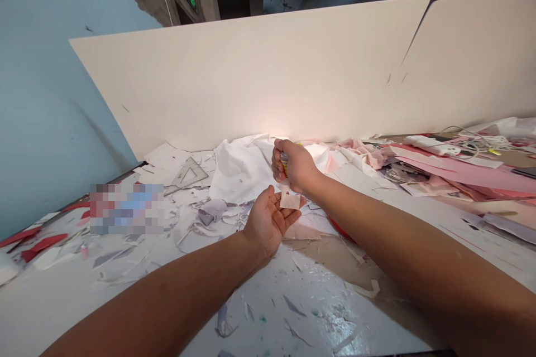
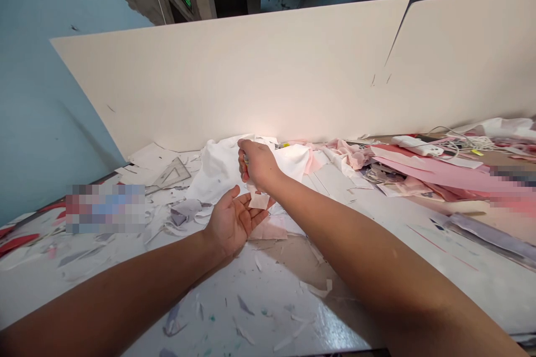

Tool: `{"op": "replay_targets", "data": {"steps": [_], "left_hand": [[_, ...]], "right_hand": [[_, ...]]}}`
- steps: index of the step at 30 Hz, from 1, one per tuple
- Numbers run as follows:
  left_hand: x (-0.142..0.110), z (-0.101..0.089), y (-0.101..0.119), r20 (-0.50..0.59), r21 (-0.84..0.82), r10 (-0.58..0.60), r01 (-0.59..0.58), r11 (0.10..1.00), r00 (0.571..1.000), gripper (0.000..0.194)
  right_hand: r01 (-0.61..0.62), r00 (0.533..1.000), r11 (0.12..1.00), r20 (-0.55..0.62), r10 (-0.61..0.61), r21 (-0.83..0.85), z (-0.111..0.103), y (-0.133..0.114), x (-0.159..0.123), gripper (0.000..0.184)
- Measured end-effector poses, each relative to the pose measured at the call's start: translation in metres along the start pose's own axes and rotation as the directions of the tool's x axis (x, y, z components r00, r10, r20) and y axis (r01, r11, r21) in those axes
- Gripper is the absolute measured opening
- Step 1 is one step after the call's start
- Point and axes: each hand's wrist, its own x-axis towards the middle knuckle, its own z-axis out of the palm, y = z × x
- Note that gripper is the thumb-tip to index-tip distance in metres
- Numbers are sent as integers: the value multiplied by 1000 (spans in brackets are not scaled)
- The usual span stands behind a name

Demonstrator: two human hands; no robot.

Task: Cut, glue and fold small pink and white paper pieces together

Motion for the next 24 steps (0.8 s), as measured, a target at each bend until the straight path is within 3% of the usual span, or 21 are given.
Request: {"op": "replay_targets", "data": {"steps": [24], "left_hand": [[-1,3,1,-20,-28,42,-42,999,999,30]], "right_hand": [[-78,997,997,30,77,4,7,-4,-5,28]]}}
